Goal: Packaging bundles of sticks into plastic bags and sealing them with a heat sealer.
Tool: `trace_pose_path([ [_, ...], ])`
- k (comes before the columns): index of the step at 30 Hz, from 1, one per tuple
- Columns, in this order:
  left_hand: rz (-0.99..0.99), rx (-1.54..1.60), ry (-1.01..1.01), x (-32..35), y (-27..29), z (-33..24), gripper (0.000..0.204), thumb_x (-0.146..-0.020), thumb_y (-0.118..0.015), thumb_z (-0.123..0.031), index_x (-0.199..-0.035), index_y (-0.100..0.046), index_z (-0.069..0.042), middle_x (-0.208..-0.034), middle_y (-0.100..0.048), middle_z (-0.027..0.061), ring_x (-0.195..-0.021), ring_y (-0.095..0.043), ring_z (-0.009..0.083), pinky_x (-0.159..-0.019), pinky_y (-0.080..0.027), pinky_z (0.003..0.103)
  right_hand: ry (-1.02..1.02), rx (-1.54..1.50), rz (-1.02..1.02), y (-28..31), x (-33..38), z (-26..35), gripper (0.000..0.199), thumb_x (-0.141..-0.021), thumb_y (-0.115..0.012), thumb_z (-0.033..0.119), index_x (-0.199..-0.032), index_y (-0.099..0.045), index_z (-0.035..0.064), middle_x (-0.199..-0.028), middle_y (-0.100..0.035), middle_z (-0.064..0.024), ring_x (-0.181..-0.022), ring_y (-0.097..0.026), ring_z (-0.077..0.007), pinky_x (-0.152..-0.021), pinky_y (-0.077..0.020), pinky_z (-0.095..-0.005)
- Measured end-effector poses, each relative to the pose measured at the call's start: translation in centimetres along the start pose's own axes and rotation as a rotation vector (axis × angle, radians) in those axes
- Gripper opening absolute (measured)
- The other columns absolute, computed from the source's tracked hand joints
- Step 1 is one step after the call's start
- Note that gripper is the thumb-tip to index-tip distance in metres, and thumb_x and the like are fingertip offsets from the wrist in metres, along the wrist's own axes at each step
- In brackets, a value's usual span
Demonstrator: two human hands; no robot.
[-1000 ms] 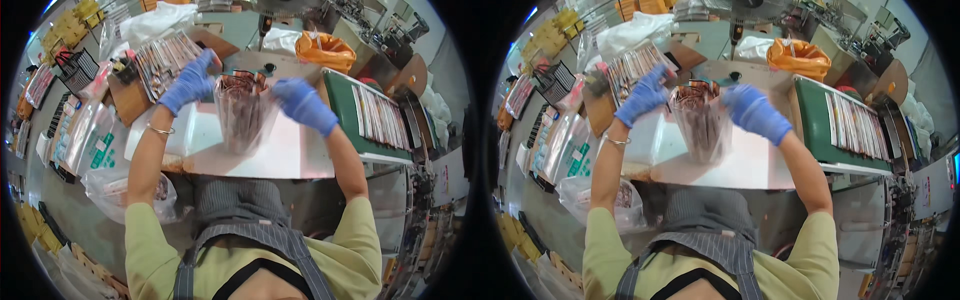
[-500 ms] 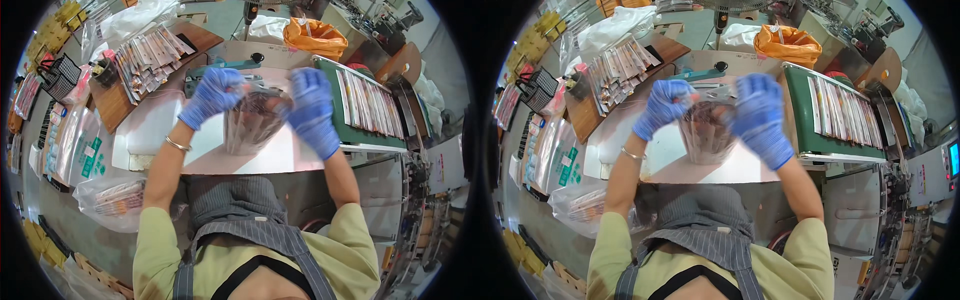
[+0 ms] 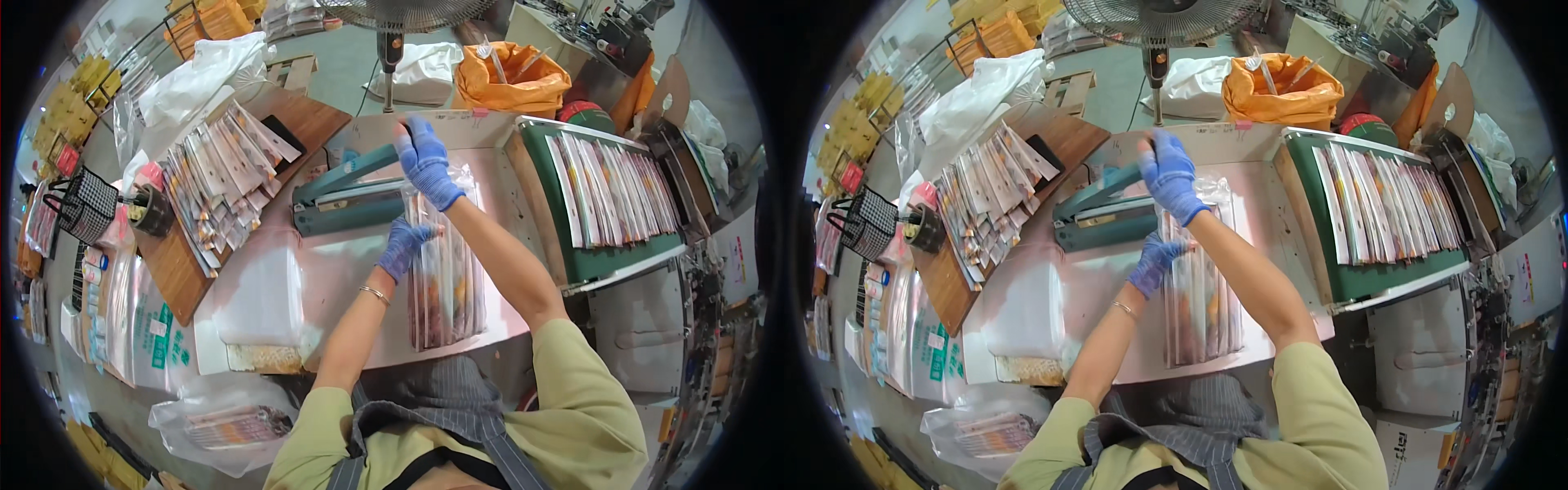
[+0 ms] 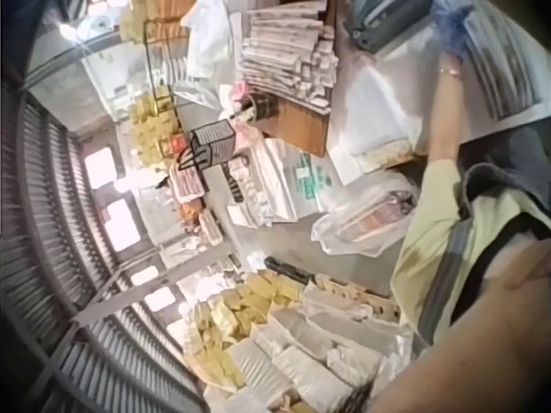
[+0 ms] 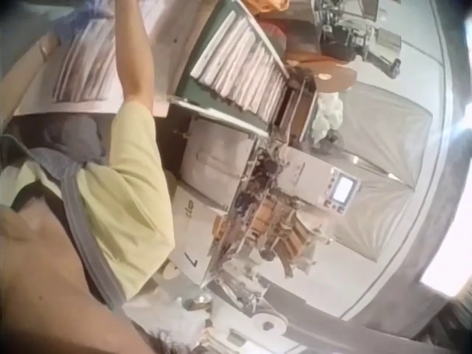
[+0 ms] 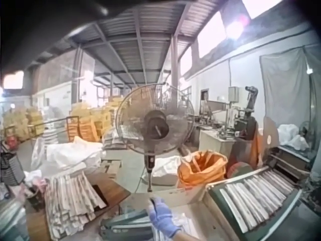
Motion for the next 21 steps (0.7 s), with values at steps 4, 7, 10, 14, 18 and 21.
trace_pose_path([
  [4,-0.006,0.069,0.023,0.5,7.2,-3.1,0.021,-0.068,-0.069,-0.013,-0.085,-0.063,-0.003,-0.073,-0.063,0.0050,-0.068,-0.060,0.0129,-0.068,-0.049,0.026,-0.066,-0.283,0.180,0.7,-1.2,2.4,0.015,-0.080,-0.055,0.013,-0.091,-0.055,0.0042,-0.072,-0.053,-0.0049,-0.069,-0.048,-0.0098,-0.063,-0.0420,-0.0245],
  [7,-0.149,-0.343,0.030,1.3,12.6,-4.6,0.033,-0.069,-0.070,-0.017,-0.097,-0.058,-0.002,-0.082,-0.062,0.0059,-0.069,-0.061,0.0166,-0.069,-0.047,0.025,-0.426,-0.565,0.147,0.0,2.6,-5.7,0.009,-0.078,-0.055,0.008,-0.081,-0.060,0.0018,-0.070,-0.054,0.0000,-0.064,-0.048,-0.0072,-0.059,-0.0399,-0.0212],
  [10,-0.256,-0.569,-0.102,3.5,15.4,-4.0,0.034,-0.068,-0.071,-0.020,-0.095,-0.059,-0.004,-0.080,-0.061,0.0049,-0.066,-0.058,0.0139,-0.066,-0.046,0.025,-0.570,-0.659,0.127,-1.4,5.6,-8.8,0.010,-0.079,-0.057,0.008,-0.085,-0.063,0.0028,-0.073,-0.058,0.0002,-0.067,-0.050,-0.0068,-0.062,-0.0416,-0.0207],
  [14,-0.130,-1.187,0.005,8.7,19.7,-12.6,0.015,-0.066,-0.071,-0.013,-0.072,-0.061,-0.005,-0.066,-0.057,0.0000,-0.064,-0.051,0.0082,-0.062,-0.044,0.023,-0.606,-0.753,0.043,-1.6,6.4,-9.5,0.010,-0.080,-0.060,0.010,-0.087,-0.064,0.0046,-0.075,-0.060,0.0013,-0.067,-0.051,-0.0053,-0.062,-0.0417,-0.0191],
  [18,-0.160,-1.135,0.206,15.5,26.2,-14.3,0.021,-0.064,-0.072,-0.014,-0.076,-0.059,-0.005,-0.069,-0.057,0.0009,-0.064,-0.053,0.0098,-0.062,-0.044,0.025,-0.617,-0.828,-0.009,-1.7,6.5,-9.9,0.008,-0.080,-0.060,0.012,-0.084,-0.065,0.0066,-0.078,-0.061,-0.0006,-0.069,-0.053,-0.0069,-0.065,-0.0431,-0.0207],
  [21,-0.044,-1.496,-0.287,17.7,26.3,-12.5,0.022,-0.062,-0.073,-0.017,-0.075,-0.059,-0.007,-0.067,-0.054,0.0030,-0.062,-0.053,0.0172,-0.061,-0.044,0.028,-0.625,-0.805,0.053,-1.5,6.4,-10.2,0.016,-0.080,-0.060,0.013,-0.093,-0.062,0.0046,-0.084,-0.061,-0.0043,-0.078,-0.055,-0.0112,-0.071,-0.0438,-0.0246],
])
Point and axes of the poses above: each hand's wrist, its own x-axis away from the middle knuckle, its own y-axis out of the back of the hand, z = x × y, the point moved 2 cm from there along -x, towards the middle knuckle
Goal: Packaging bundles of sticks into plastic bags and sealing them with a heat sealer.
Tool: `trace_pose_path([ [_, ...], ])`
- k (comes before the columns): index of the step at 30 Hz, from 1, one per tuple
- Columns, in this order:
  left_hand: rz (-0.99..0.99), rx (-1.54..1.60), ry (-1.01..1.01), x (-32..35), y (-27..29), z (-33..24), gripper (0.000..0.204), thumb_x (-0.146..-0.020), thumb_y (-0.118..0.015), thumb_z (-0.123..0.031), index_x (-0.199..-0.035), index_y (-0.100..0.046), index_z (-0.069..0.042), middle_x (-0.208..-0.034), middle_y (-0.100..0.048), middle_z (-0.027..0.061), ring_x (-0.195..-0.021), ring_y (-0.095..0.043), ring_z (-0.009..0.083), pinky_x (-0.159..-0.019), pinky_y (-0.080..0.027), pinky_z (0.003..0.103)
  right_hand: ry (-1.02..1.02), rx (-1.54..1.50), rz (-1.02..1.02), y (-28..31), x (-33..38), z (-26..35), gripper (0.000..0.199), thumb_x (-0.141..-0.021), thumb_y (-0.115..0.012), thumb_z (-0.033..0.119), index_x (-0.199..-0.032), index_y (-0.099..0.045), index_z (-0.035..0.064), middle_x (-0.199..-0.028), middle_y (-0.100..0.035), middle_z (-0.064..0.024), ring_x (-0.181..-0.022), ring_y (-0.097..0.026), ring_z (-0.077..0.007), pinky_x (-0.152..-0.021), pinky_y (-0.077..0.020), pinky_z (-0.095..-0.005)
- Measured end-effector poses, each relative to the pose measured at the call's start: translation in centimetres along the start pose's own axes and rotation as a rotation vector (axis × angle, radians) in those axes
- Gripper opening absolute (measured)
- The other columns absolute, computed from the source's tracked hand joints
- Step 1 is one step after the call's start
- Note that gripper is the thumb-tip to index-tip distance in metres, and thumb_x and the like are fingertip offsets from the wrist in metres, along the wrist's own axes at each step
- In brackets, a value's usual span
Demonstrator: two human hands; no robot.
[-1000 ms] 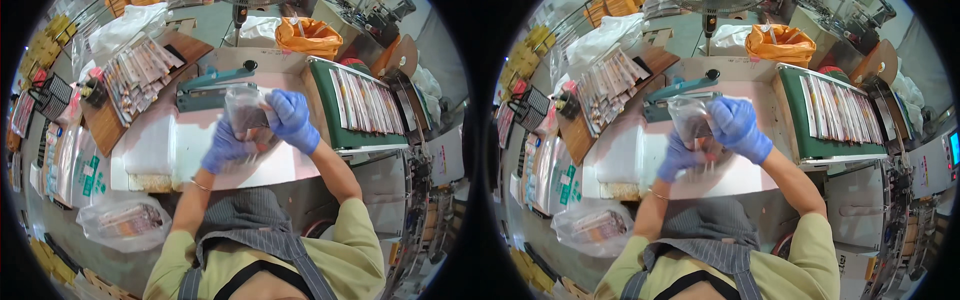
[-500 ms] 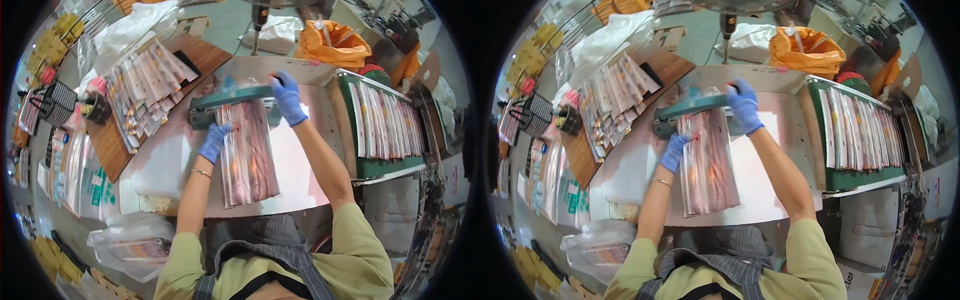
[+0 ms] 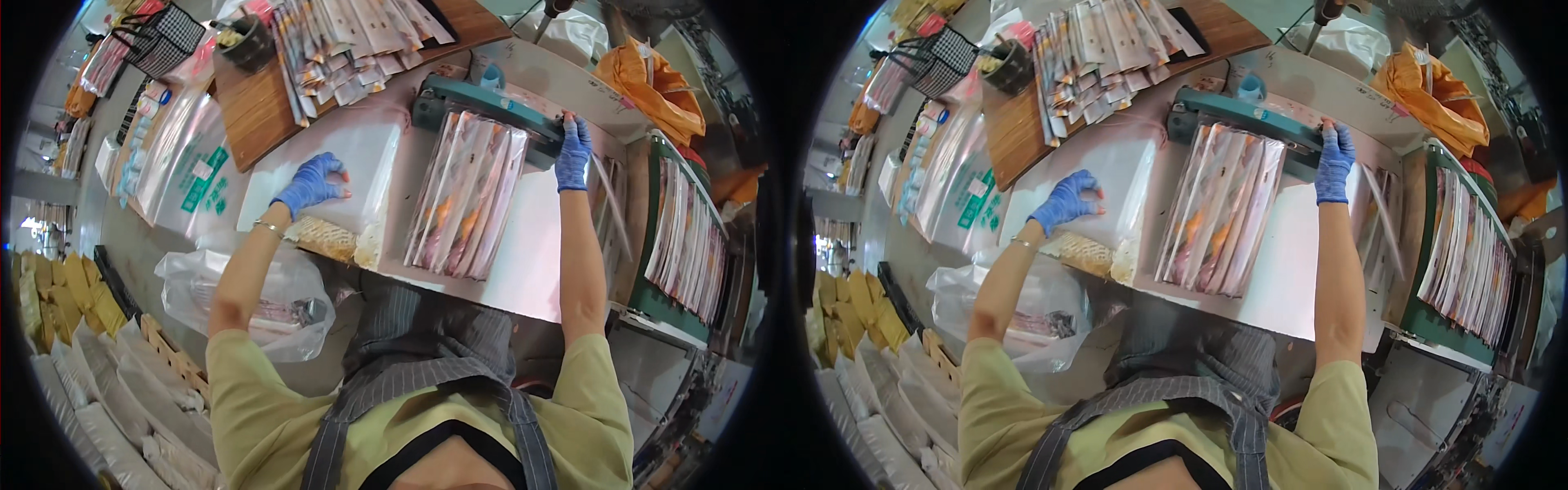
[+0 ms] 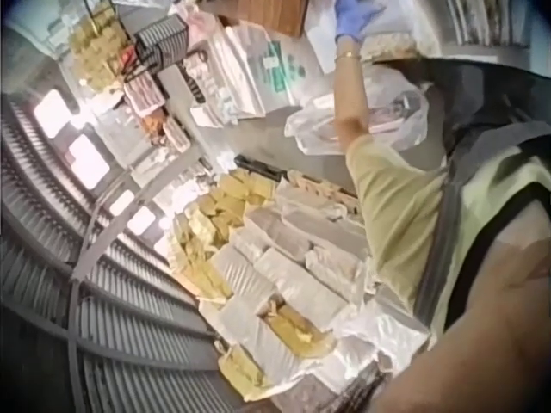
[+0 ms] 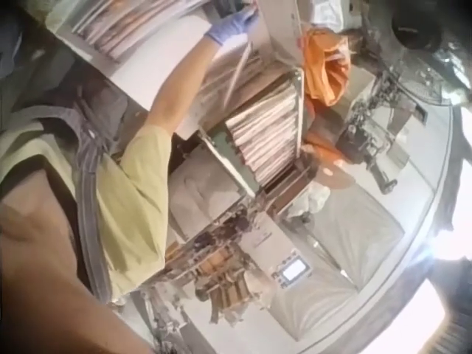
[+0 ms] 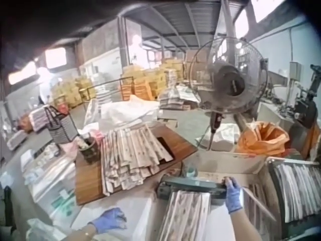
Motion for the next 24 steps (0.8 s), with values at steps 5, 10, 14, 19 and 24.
trace_pose_path([
  [5,-0.067,0.001,0.301,-0.1,-1.5,0.5,0.016,-0.065,-0.068,-0.016,-0.070,-0.058,-0.006,-0.072,-0.057,0.0111,-0.069,-0.055,0.0289,-0.064,-0.044,0.035,0.462,0.973,0.019,-3.6,10.1,-0.2,0.046,-0.073,-0.061,0.014,-0.115,-0.046,0.0030,-0.111,-0.049,-0.0166,-0.103,-0.046,-0.0306,-0.089,-0.0371,-0.0346],
  [10,-0.265,0.024,0.200,-1.5,-3.4,-3.6,0.014,-0.076,-0.057,-0.015,-0.081,-0.059,-0.002,-0.084,-0.060,0.0166,-0.075,-0.057,0.0343,-0.068,-0.045,0.037,0.521,0.764,0.411,-13.8,22.2,3.3,0.031,-0.066,-0.066,0.019,-0.092,-0.057,0.0034,-0.114,-0.045,-0.0182,-0.108,-0.040,-0.0360,-0.091,-0.0334,-0.0431],
  [14,-0.521,0.024,-0.037,-3.1,-4.0,-9.3,0.018,-0.080,-0.052,-0.018,-0.087,-0.057,-0.002,-0.080,-0.059,0.0195,-0.075,-0.056,0.0362,-0.071,-0.044,0.040,0.366,0.542,0.400,-16.9,21.7,1.4,0.021,-0.068,-0.064,0.016,-0.079,-0.058,-0.0008,-0.111,-0.047,-0.0180,-0.106,-0.041,-0.0355,-0.090,-0.0334,-0.0419],
  [19,-0.592,-0.148,0.345,-1.7,-0.4,-5.8,0.021,-0.080,-0.050,-0.022,-0.087,-0.055,-0.003,-0.081,-0.059,0.0192,-0.074,-0.055,0.0374,-0.068,-0.043,0.043,0.484,0.748,0.408,-15.7,20.0,3.1,0.013,-0.070,-0.061,0.011,-0.074,-0.060,-0.0017,-0.102,-0.052,-0.0179,-0.095,-0.048,-0.0340,-0.082,-0.0390,-0.0366],
  [24,-0.499,-0.202,-0.069,-2.9,-1.0,-14.6,0.019,-0.078,-0.052,-0.021,-0.087,-0.057,-0.006,-0.097,-0.055,0.0151,-0.092,-0.050,0.0325,-0.078,-0.039,0.041,0.483,0.691,0.299,-12.2,18.6,2.2,0.010,-0.067,-0.058,0.012,-0.066,-0.055,0.0028,-0.081,-0.050,-0.0141,-0.079,-0.049,-0.0320,-0.071,-0.0400,-0.0396],
])
Point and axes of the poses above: each hand's wrist, its own x-axis away from the middle knuckle, its own y-axis out of the back of the hand, z = x × y, the point moved 2 cm from there along -x, towards the middle knuckle
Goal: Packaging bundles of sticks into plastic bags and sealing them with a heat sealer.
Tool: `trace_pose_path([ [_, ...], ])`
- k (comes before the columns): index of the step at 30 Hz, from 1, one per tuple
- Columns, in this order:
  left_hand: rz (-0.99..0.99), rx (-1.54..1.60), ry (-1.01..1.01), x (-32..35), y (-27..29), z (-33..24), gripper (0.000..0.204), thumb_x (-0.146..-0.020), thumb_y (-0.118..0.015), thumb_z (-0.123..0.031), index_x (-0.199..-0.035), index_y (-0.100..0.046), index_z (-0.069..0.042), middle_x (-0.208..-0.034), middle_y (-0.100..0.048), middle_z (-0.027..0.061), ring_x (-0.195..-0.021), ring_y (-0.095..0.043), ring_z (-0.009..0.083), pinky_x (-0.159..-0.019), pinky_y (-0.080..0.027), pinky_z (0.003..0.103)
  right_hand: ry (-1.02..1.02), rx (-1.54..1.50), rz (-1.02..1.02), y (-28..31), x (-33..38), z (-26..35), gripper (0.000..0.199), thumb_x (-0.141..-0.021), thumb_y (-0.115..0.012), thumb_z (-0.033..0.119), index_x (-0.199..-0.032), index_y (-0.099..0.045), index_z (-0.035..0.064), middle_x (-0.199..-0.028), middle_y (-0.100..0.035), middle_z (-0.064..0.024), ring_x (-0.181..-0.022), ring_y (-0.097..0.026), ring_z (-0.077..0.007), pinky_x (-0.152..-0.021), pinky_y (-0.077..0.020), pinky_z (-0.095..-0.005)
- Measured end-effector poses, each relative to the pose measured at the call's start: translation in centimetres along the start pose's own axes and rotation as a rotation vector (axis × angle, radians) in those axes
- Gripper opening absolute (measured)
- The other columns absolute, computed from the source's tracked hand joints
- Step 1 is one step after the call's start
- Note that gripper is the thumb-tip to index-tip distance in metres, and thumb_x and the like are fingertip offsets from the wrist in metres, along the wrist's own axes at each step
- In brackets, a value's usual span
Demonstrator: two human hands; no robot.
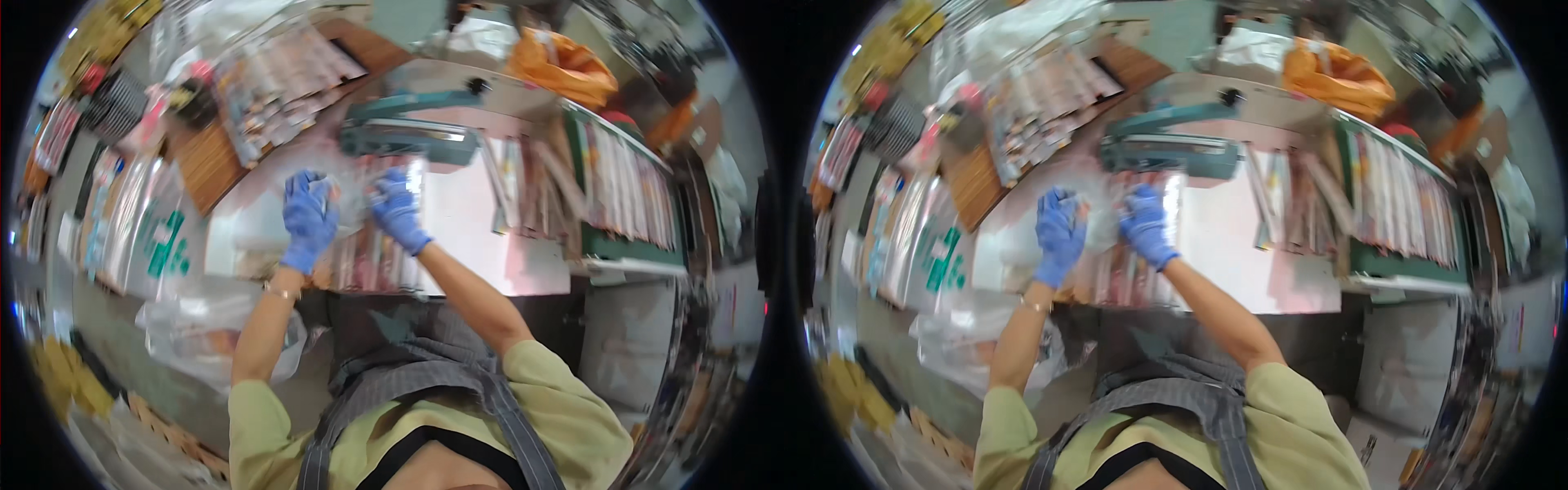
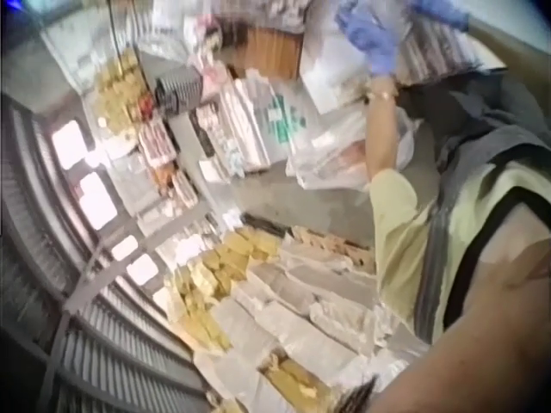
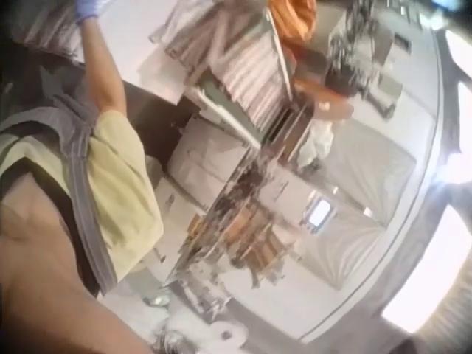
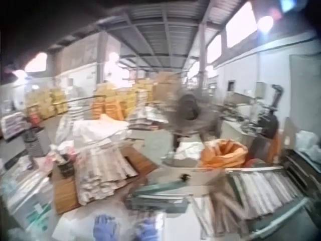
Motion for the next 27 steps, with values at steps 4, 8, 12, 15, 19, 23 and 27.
trace_pose_path([
  [4,0.276,-0.333,0.013,2.1,-5.5,3.3,0.046,-0.070,-0.059,-0.030,-0.111,-0.053,-0.011,-0.124,-0.036,0.0251,-0.117,-0.030,0.0384,-0.097,-0.022,0.050,0.030,-0.034,0.084,-1.1,0.7,2.7,0.011,-0.066,-0.057,0.013,-0.064,-0.055,0.0031,-0.085,-0.051,-0.0157,-0.080,-0.050,-0.0313,-0.072,-0.0408,-0.0392],
  [8,0.218,-0.318,0.068,-1.2,-6.6,2.7,0.054,-0.067,-0.058,-0.026,-0.118,-0.048,-0.011,-0.126,-0.035,0.0255,-0.121,-0.030,0.0365,-0.098,-0.029,0.040,-0.098,0.421,0.160,4.2,1.1,-3.2,0.015,-0.063,-0.061,0.018,-0.068,-0.058,0.0037,-0.094,-0.050,-0.0172,-0.091,-0.047,-0.0326,-0.075,-0.0393,-0.0389],
  [12,0.423,-0.011,-0.070,-0.7,-10.9,6.7,0.040,-0.066,-0.058,-0.014,-0.106,-0.056,-0.008,-0.126,-0.039,0.0181,-0.110,-0.045,0.0319,-0.090,-0.040,0.035,-0.215,0.556,0.150,10.2,-0.3,-6.8,0.033,-0.063,-0.065,0.027,-0.083,-0.056,0.0026,-0.094,-0.047,-0.0173,-0.090,-0.045,-0.0326,-0.080,-0.0369,-0.0425],
  [15,0.252,0.123,-0.168,-3.2,-8.4,-1.9,0.023,-0.067,-0.063,-0.017,-0.087,-0.060,-0.006,-0.120,-0.045,0.0158,-0.108,-0.046,0.0333,-0.086,-0.042,0.036,0.042,0.407,-0.184,23.3,-3.4,-6.9,0.041,-0.066,-0.066,0.034,-0.091,-0.052,0.0043,-0.094,-0.046,-0.0182,-0.091,-0.045,-0.0353,-0.082,-0.0355,-0.0440],
  [19,0.304,0.285,-0.398,-5.9,-7.2,-12.8,0.020,-0.064,-0.067,-0.018,-0.078,-0.059,-0.006,-0.113,-0.049,0.0150,-0.103,-0.049,0.0314,-0.080,-0.044,0.037,-0.434,1.070,-0.419,45.4,-5.7,-20.6,0.028,-0.076,-0.057,0.028,-0.089,-0.054,0.0031,-0.084,-0.054,-0.0144,-0.078,-0.052,-0.0299,-0.072,-0.0428,-0.0364],
  [23,0.666,0.596,-0.166,-6.0,-14.2,-17.1,0.032,-0.062,-0.070,-0.019,-0.087,-0.058,-0.005,-0.113,-0.047,0.0173,-0.101,-0.050,0.0318,-0.084,-0.042,0.036,-1.025,1.296,-0.363,64.0,0.7,-28.4,0.032,-0.071,-0.057,0.028,-0.093,-0.060,0.0048,-0.095,-0.059,-0.0189,-0.088,-0.056,-0.0340,-0.078,-0.0447,-0.0428],
  [27,0.520,0.492,-0.031,-5.6,-27.6,-16.6,0.064,-0.065,-0.070,-0.025,-0.119,-0.043,-0.003,-0.122,-0.040,0.0178,-0.114,-0.038,0.0316,-0.096,-0.031,0.036,-1.067,1.239,-0.443,63.3,2.4,-30.5,0.032,-0.076,-0.048,0.031,-0.088,-0.064,0.0057,-0.095,-0.061,-0.0189,-0.086,-0.059,-0.0342,-0.077,-0.0463,-0.0420],
])
Point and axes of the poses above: each hand's wrist, its own x-axis away from the middle knuckle, its own y-axis out of the back of the hand, z = x × y, the point moved 2 cm from there along -x, towards the middle knuckle
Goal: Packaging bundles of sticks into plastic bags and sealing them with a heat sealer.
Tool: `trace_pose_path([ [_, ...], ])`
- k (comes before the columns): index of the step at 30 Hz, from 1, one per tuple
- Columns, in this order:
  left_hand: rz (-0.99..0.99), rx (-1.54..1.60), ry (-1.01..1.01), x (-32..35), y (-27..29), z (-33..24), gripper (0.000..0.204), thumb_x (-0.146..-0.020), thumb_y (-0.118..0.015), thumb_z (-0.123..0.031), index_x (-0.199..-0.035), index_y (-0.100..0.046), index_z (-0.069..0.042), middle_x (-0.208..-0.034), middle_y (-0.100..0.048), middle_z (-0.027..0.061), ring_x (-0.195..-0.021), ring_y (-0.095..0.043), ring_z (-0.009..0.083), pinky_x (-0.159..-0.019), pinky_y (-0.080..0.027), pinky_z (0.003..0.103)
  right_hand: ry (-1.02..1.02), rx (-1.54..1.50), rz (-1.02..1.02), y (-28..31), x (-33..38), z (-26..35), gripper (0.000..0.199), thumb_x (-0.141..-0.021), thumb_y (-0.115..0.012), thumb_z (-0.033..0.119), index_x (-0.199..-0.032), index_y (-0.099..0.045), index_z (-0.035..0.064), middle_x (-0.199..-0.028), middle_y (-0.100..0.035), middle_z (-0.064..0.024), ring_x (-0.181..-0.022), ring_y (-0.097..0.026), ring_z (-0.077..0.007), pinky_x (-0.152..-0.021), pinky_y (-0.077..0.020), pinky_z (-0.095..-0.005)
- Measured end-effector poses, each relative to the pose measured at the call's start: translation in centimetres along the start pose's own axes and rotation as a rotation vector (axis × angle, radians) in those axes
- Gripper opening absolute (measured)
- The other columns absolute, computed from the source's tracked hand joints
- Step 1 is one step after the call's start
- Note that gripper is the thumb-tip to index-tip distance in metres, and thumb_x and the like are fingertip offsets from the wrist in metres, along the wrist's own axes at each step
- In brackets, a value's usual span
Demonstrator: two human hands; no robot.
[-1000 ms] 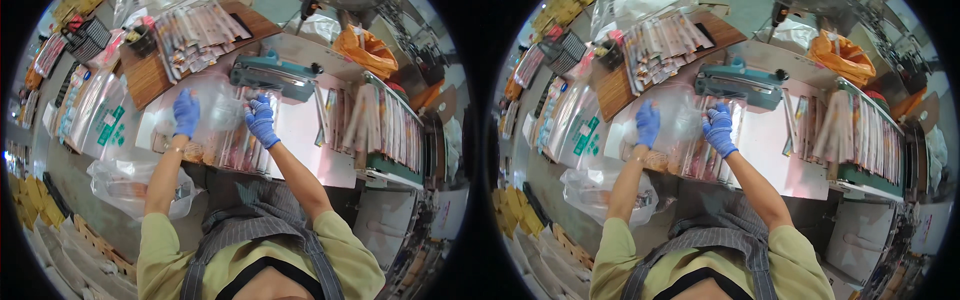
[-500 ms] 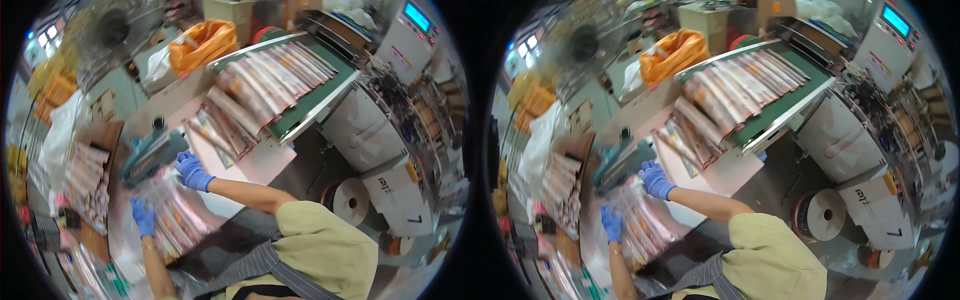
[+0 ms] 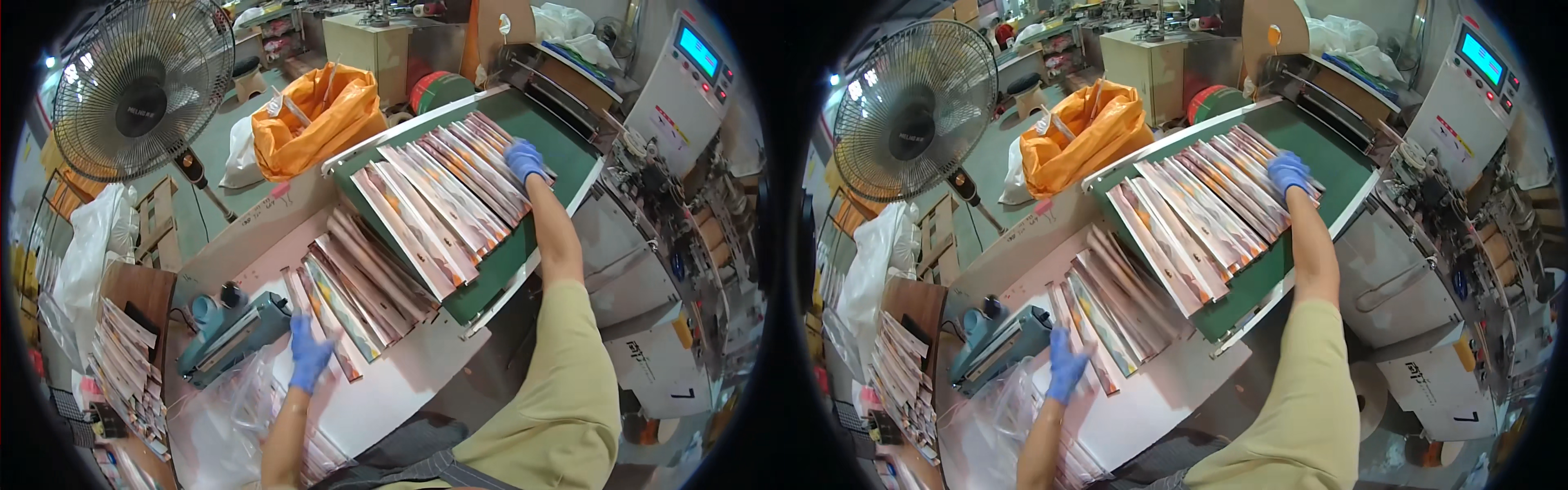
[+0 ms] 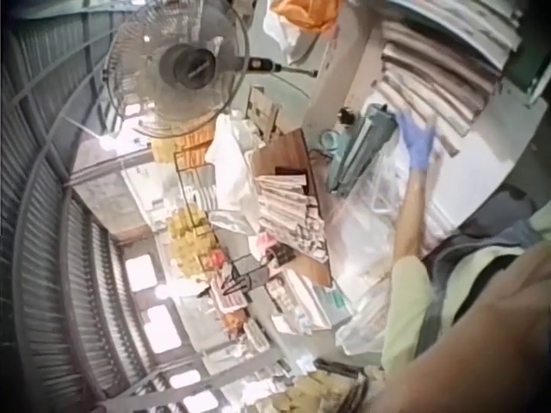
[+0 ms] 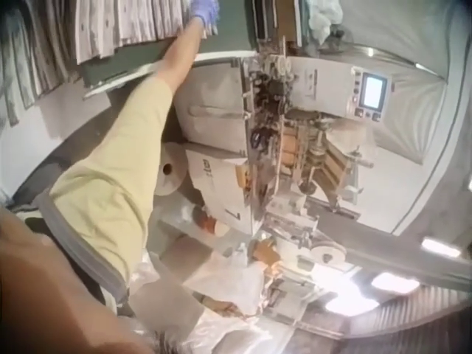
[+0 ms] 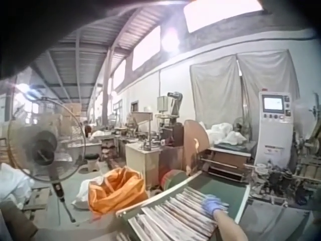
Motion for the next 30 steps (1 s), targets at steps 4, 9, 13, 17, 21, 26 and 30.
trace_pose_path([
  [4,-0.004,0.575,0.338,-4.9,-2.9,-2.6,0.079,-0.073,-0.065,-0.034,-0.132,-0.024,-0.001,-0.132,-0.029,0.0139,-0.122,-0.027,0.0223,-0.101,-0.021,0.031,0.404,-0.096,0.086,1.5,9.6,10.3,0.034,-0.079,-0.045,0.035,-0.083,-0.063,0.0067,-0.087,-0.061,-0.0192,-0.081,-0.060,-0.0345,-0.072,-0.0477,-0.0433],
  [9,-0.080,1.261,0.447,-7.1,-7.0,0.5,0.069,-0.078,-0.052,-0.055,-0.129,-0.031,-0.014,-0.128,-0.037,0.0014,-0.113,-0.039,0.0183,-0.097,-0.031,0.033,0.808,-0.164,0.258,7.8,24.5,21.6,0.043,-0.076,-0.051,0.035,-0.095,-0.052,-0.0038,-0.085,-0.057,-0.0222,-0.081,-0.056,-0.0349,-0.071,-0.0463,-0.0420],
  [13,-0.206,0.982,0.729,-6.7,-4.3,1.2,0.080,-0.069,-0.071,-0.030,-0.130,-0.025,-0.008,-0.117,-0.045,0.0115,-0.095,-0.052,0.0246,-0.077,-0.048,0.034,0.797,-0.104,-0.039,2.8,30.3,25.4,0.052,-0.078,-0.047,0.042,-0.110,-0.049,0.0008,-0.092,-0.057,-0.0225,-0.085,-0.057,-0.0365,-0.073,-0.0459,-0.0420],
  [17,-0.117,0.841,0.717,-5.4,-2.2,-2.6,0.115,-0.049,-0.083,-0.032,-0.131,-0.011,0.005,-0.126,-0.033,0.0209,-0.111,-0.040,0.0264,-0.090,-0.038,0.034,0.320,-0.387,0.184,-9.0,28.1,21.5,0.060,-0.082,-0.044,0.051,-0.112,-0.049,-0.0006,-0.100,-0.056,-0.0244,-0.097,-0.053,-0.0345,-0.083,-0.0413,-0.0405],
  [21,-0.086,1.043,0.549,-3.6,-1.7,-3.0,0.086,-0.061,-0.078,-0.024,-0.129,-0.028,-0.006,-0.111,-0.052,0.0077,-0.095,-0.053,0.0198,-0.079,-0.045,0.032,0.138,-1.006,0.880,-7.1,34.1,23.6,0.063,-0.075,-0.057,0.049,-0.112,-0.048,-0.0020,-0.101,-0.058,-0.0164,-0.086,-0.059,-0.0275,-0.076,-0.0470,-0.0342],
  [26,0.058,1.184,0.465,1.9,1.1,-2.0,0.062,-0.059,-0.078,-0.018,-0.113,-0.049,-0.007,-0.100,-0.057,0.0026,-0.093,-0.055,0.0154,-0.081,-0.045,0.028,-0.226,-1.623,1.693,-2.7,40.2,22.1,0.044,-0.074,-0.067,0.024,-0.107,-0.052,-0.0013,-0.093,-0.060,-0.0090,-0.080,-0.059,-0.0168,-0.072,-0.0494,-0.0292],
  [30,0.099,0.991,0.090,4.1,6.3,-5.5,0.068,-0.054,-0.079,-0.018,-0.114,-0.049,-0.006,-0.106,-0.056,0.0068,-0.097,-0.054,0.0200,-0.086,-0.043,0.033,0.199,-1.725,1.363,5.0,40.2,22.0,0.072,-0.061,-0.077,0.018,-0.120,-0.040,0.0015,-0.108,-0.053,-0.0087,-0.096,-0.054,-0.0201,-0.083,-0.0450,-0.0322],
])
Point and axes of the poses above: each hand's wrist, its own x-axis away from the middle knuckle, its own y-axis out of the back of the hand, z = x × y, the point moved 2 cm from there along -x, towards the middle knuckle
